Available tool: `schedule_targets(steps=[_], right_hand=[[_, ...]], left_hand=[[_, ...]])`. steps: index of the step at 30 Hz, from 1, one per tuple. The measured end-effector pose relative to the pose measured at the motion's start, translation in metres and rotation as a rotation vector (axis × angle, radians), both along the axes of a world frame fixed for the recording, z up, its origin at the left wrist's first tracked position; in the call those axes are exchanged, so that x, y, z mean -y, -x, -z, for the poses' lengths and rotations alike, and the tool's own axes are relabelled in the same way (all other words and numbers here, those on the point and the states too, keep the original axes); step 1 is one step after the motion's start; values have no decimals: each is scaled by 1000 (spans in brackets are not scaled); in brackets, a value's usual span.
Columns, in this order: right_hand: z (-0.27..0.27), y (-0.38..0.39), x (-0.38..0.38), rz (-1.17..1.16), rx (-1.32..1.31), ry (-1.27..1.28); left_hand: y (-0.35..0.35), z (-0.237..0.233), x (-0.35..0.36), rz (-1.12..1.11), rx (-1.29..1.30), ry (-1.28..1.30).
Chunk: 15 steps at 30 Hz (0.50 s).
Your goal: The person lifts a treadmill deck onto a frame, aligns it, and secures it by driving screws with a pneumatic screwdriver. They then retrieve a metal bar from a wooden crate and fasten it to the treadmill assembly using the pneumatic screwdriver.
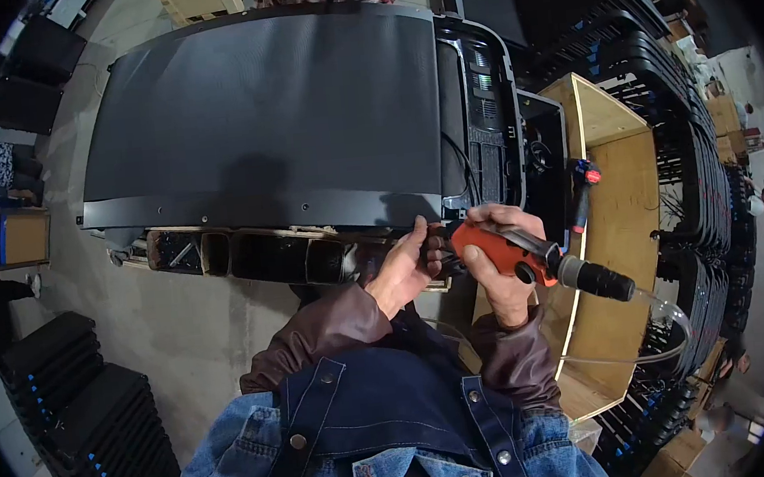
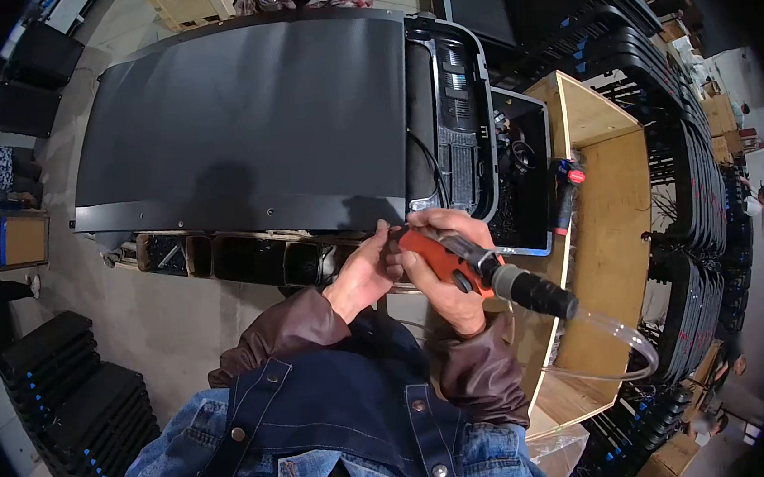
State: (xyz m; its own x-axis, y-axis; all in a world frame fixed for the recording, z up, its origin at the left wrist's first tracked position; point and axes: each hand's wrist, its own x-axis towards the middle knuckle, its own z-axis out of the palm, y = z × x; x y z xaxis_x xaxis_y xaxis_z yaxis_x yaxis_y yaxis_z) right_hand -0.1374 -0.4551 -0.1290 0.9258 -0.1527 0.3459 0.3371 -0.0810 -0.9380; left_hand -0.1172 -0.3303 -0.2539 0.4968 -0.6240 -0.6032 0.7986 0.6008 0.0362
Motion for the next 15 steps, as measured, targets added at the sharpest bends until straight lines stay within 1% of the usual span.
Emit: schedule_targets(steps=[1, 5, 7, 11, 13, 14, 15], right_hand=[[1, -4, -2, 9, -14, 6], [-3, -10, -10, 28, -16, 75], [2, -9, -11, 44, 36, 114], [1, -13, -17, 14, 31, 100], [-1, -17, -27, 105, 45, 1], [-2, -21, -30, 164, 13, 9], [-2, -24, -31, 162, 11, 18]], left_hand=[[-1, 3, -1, -6, 12, 63], [-5, 8, -2, -7, 10, 115], [-3, 8, -3, 7, 10, 100], [-9, 5, -4, 52, 11, 51], [-10, 5, -4, 32, -40, 100], [-9, 7, -3, 33, -48, 108], [-10, 10, -2, 42, -48, 123]])
